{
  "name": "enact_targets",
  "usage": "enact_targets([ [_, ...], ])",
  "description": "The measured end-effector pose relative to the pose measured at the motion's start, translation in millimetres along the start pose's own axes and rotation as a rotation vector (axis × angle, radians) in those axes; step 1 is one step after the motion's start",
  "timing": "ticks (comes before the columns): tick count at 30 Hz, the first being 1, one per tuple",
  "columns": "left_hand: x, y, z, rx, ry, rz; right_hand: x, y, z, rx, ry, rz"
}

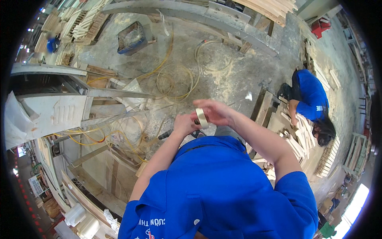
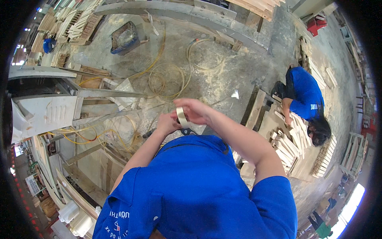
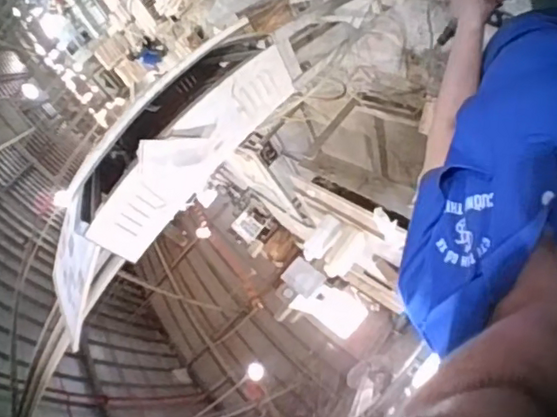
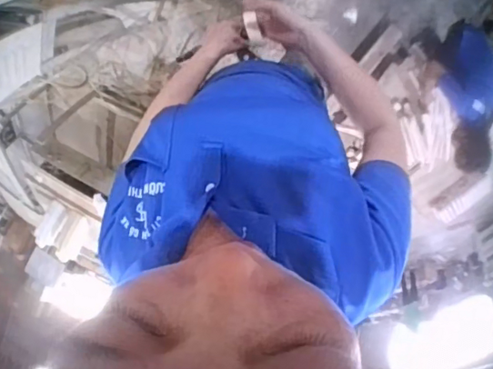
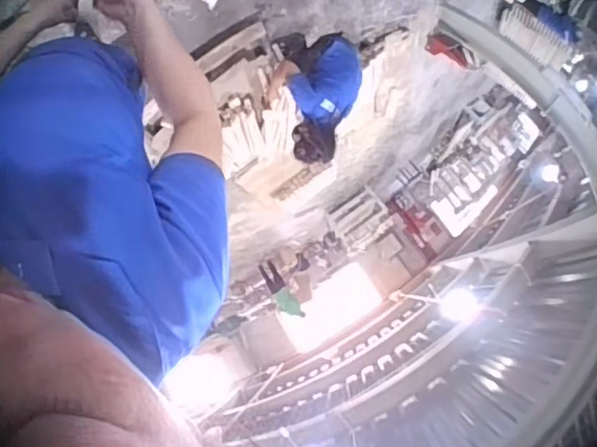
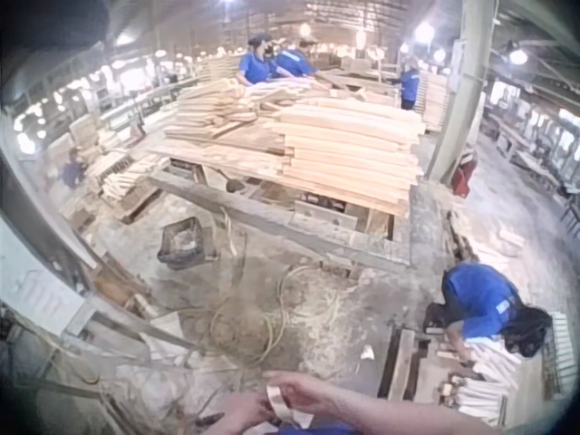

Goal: The person uses a pneumatic drill to fasten wooden pieces together. They wipe their hands with a cloth and then wrap the drill's air hose with tape. Finally, they pick up and inspect several finished wooden chair legs.

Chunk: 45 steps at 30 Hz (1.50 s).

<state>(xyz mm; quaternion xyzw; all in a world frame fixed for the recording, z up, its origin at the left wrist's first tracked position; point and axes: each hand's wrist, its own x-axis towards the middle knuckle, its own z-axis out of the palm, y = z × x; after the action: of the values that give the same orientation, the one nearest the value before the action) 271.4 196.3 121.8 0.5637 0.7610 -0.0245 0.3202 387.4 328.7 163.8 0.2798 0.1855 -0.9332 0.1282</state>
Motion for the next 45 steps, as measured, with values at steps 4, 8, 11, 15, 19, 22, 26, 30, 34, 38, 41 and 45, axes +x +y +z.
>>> enact_targets([
  [4,3.4,-7.8,-3.2,-0.008,-0.003,0.083,35.4,-26.4,-3.5,-0.063,0.077,0.059],
  [8,1.3,-20.4,-6.0,-0.291,-0.017,0.004,69.5,-35.9,-11.7,-0.204,0.074,0.072],
  [11,-1.1,-18.9,-11.2,-0.430,-0.059,-0.031,77.5,-43.6,-15.9,-0.751,0.300,-0.073],
  [15,-12.4,-39.1,17.1,-0.656,-0.048,-0.075,42.3,-40.5,14.2,-1.225,0.396,-0.591],
  [19,-16.0,-39.1,16.0,-0.828,-0.070,-0.163,-36.2,-2.6,-5.5,-0.888,0.177,-0.295],
  [22,-18.2,-51.5,38.4,-1.225,-0.024,-0.120,-34.3,40.8,-65.9,-0.847,0.333,-0.234],
  [26,-29.3,-35.5,-9.0,-1.474,-0.209,-0.132,19.1,44.1,-86.8,-0.791,0.404,-0.678],
  [30,-46.4,-27.4,-46.9,-1.524,-0.302,-0.131,46.8,-5.4,-21.3,-1.073,0.262,-1.005],
  [34,-54.7,-27.6,-50.0,-1.455,-0.359,-0.144,51.9,-41.2,29.4,-1.527,-0.011,-1.457],
  [38,-57.7,-26.3,-60.7,-1.447,-0.511,-0.209,64.5,-39.9,29.2,-1.821,-0.406,-1.473],
  [41,-64.0,-34.1,-52.9,-1.280,-0.588,-0.113,69.3,-38.7,15.9,-1.771,-0.401,-1.379],
  [45,-68.9,-31.7,-52.5,-1.229,-0.598,-0.038,78.0,-22.8,4.0,-1.746,-0.433,-1.236],
])
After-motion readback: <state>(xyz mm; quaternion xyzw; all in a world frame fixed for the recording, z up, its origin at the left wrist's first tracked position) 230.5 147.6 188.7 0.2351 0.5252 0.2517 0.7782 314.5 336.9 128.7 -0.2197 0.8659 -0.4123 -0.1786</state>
